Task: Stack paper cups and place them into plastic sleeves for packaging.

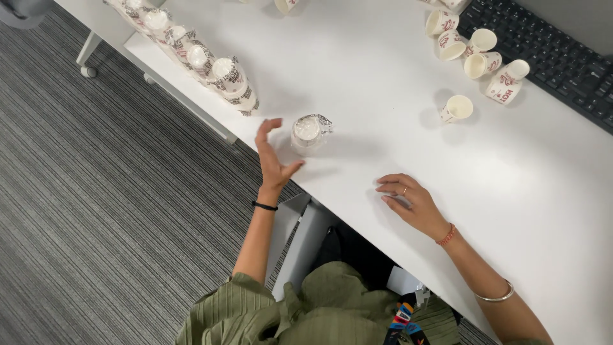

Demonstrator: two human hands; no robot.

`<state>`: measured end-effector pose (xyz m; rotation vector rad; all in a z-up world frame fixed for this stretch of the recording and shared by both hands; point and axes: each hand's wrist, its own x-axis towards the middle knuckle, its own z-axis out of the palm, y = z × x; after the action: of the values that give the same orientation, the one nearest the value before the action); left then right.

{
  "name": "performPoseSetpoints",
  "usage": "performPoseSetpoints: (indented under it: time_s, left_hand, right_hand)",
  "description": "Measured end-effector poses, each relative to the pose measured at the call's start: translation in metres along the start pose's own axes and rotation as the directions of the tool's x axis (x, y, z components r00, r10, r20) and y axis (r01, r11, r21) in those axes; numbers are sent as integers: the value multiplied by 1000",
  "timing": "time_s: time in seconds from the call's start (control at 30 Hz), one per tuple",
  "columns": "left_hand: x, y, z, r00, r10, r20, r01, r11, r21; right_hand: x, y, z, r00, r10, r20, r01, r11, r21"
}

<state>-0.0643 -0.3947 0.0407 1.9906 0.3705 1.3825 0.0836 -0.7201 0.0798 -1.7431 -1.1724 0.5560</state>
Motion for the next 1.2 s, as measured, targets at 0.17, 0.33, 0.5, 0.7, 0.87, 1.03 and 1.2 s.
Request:
performPoseSetpoints:
  time_s: [0.17, 0.33, 0.5, 0.7, 0.87, 1.03, 1.2]
  left_hand:
    - [2, 11, 2, 951, 1, 309, -60, 981, 182]
    - [11, 6, 3, 981, -163, 108, 119, 937, 329]
    - [29, -6, -6, 984, -165, -69, 179, 908, 378]
    - [22, 7, -3, 967, -196, -161, 245, 891, 381]
    - [-6, 50, 49, 992, 104, -74, -87, 976, 201]
    - [97, 46, 153, 776, -618, 128, 510, 495, -704]
    - [255, -101, 200, 494, -674, -550, 360, 734, -576]
  right_hand:
    - [-1, 3, 1, 1000, 26, 12, -26, 999, 34]
    - [-1, 2, -1, 1000, 10, 6, -10, 1000, -16]
    - [0, 0, -1, 1000, 23, 3, -22, 1000, -8]
    - [1, 4, -2, 1000, 21, 0, -21, 999, 25]
    - [4, 5, -5, 1000, -2, -10, 3, 991, 137]
    - [7, 9, -6, 1000, 24, -1, -24, 997, 70]
    - [10, 7, -13, 998, 47, 43, -50, 995, 82]
